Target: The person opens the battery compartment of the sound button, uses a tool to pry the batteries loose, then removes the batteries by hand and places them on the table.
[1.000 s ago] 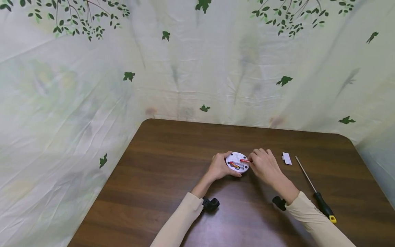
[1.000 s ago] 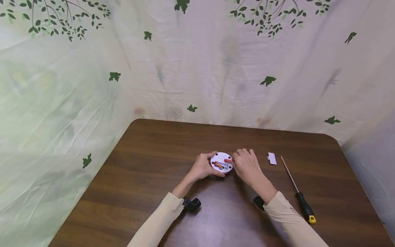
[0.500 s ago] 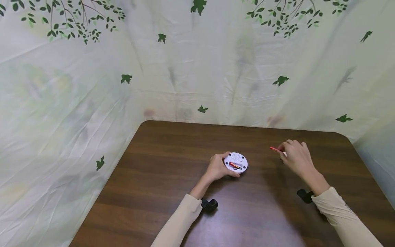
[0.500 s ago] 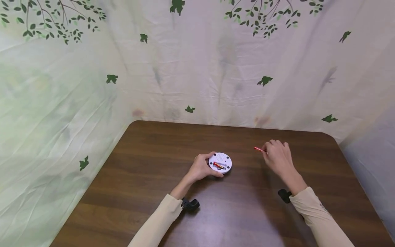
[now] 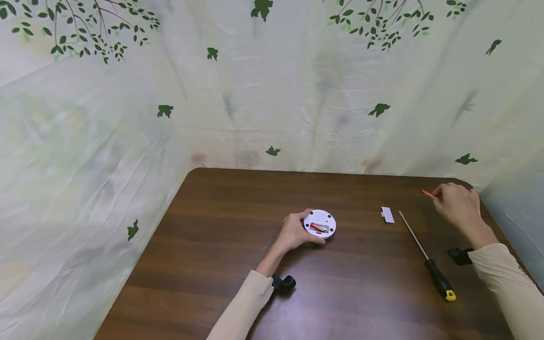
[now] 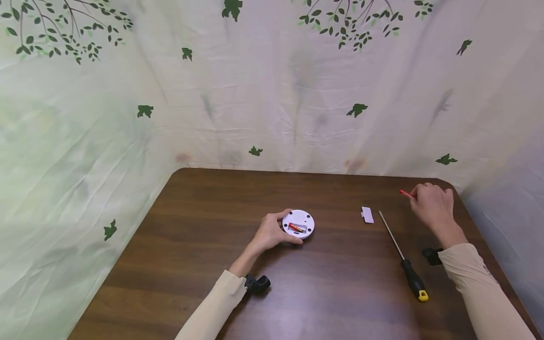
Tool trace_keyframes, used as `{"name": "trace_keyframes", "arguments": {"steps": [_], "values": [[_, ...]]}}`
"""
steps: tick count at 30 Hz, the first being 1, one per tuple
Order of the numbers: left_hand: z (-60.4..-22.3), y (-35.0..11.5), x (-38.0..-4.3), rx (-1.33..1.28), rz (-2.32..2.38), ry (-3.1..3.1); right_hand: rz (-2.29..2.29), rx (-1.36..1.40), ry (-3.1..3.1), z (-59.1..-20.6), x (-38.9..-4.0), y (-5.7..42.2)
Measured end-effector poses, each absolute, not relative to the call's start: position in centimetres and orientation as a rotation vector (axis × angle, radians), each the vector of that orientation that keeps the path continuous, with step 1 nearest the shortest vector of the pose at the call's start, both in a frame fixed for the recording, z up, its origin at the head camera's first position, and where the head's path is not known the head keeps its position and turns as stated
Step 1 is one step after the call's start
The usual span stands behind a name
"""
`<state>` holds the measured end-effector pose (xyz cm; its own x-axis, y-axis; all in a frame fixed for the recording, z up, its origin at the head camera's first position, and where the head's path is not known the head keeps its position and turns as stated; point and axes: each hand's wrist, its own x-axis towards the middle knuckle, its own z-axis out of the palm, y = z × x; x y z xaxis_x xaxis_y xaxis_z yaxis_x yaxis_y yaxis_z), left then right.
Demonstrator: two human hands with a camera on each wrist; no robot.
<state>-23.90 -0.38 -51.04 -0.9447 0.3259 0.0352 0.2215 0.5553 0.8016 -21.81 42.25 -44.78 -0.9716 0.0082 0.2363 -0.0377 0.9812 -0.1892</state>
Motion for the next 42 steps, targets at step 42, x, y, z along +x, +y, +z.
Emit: {"name": "trace_keyframes", "arguments": {"steps": [42], "values": [[-51.2, -1.0, -23.8, 0.441, 1.390, 2.617, 0.291, -0.210, -3.110, -47.2, -23.9, 46.6]]}}
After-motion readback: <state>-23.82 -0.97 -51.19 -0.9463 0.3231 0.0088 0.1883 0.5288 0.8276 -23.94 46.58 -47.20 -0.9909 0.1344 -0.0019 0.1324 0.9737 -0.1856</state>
